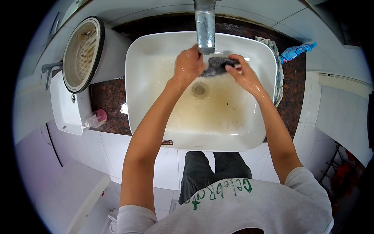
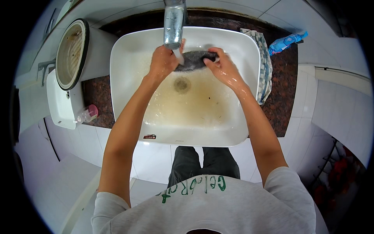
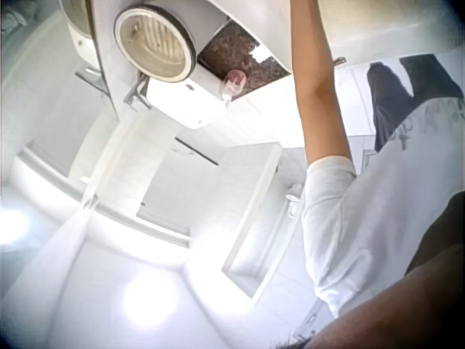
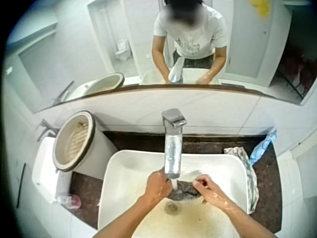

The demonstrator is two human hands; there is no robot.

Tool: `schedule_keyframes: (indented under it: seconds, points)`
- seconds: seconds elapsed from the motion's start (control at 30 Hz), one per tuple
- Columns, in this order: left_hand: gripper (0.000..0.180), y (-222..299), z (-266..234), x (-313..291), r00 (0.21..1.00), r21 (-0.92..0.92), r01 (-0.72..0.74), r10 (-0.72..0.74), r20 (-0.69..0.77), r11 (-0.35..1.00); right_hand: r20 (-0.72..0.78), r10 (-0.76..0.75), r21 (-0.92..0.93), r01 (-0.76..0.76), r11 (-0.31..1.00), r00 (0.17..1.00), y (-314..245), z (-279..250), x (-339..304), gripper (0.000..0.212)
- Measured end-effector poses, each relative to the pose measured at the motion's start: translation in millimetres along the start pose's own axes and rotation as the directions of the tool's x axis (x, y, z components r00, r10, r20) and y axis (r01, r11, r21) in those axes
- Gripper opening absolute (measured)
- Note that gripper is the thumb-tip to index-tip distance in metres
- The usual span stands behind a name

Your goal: The person cleans a bathroom sink and countertop using a cloth and a cleaning wipe. They wipe the dark countertop surface, the white sink basin, and the faucet, then rinse the cloth under running water and continue wiping the surfaces.

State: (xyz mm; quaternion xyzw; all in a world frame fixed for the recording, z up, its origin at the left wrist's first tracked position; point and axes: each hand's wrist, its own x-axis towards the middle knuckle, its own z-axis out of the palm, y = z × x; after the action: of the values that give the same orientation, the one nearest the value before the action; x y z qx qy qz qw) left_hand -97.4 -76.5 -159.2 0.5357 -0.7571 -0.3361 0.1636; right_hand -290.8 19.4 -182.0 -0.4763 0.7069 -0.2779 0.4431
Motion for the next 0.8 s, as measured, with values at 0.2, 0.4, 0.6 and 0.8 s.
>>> schedule_keyframes:
  seconds: [0.2,0.4,0.6,0.8]
  points:
    - [0.031,38,-16,-5,0.948,-0.414,0.28,-0.18,0.263,0.866,0.145,-0.213,0.09,0.202,0.975,0.966,-47,31,-18,0.057]
    - [0.024,-14,-17,-14,0.986,-0.421,0.058,-0.117,-0.117,0.905,0.189,-0.016,0.548,-0.092,0.831,0.982,-57,25,2,0.031]
    - [0.038,13,8,-39,0.867,-0.87,0.49,-0.07,0.493,-0.058,0.313,0.095,0.77,-0.311,0.557,0.945,-57,21,14,0.031]
    - [0.034,-23,-16,-23,0.746,-0.737,0.654,-0.014,0.665,-0.169,0.213,-0.093,0.253,0.037,0.967,0.973,11,19,-11,0.024]
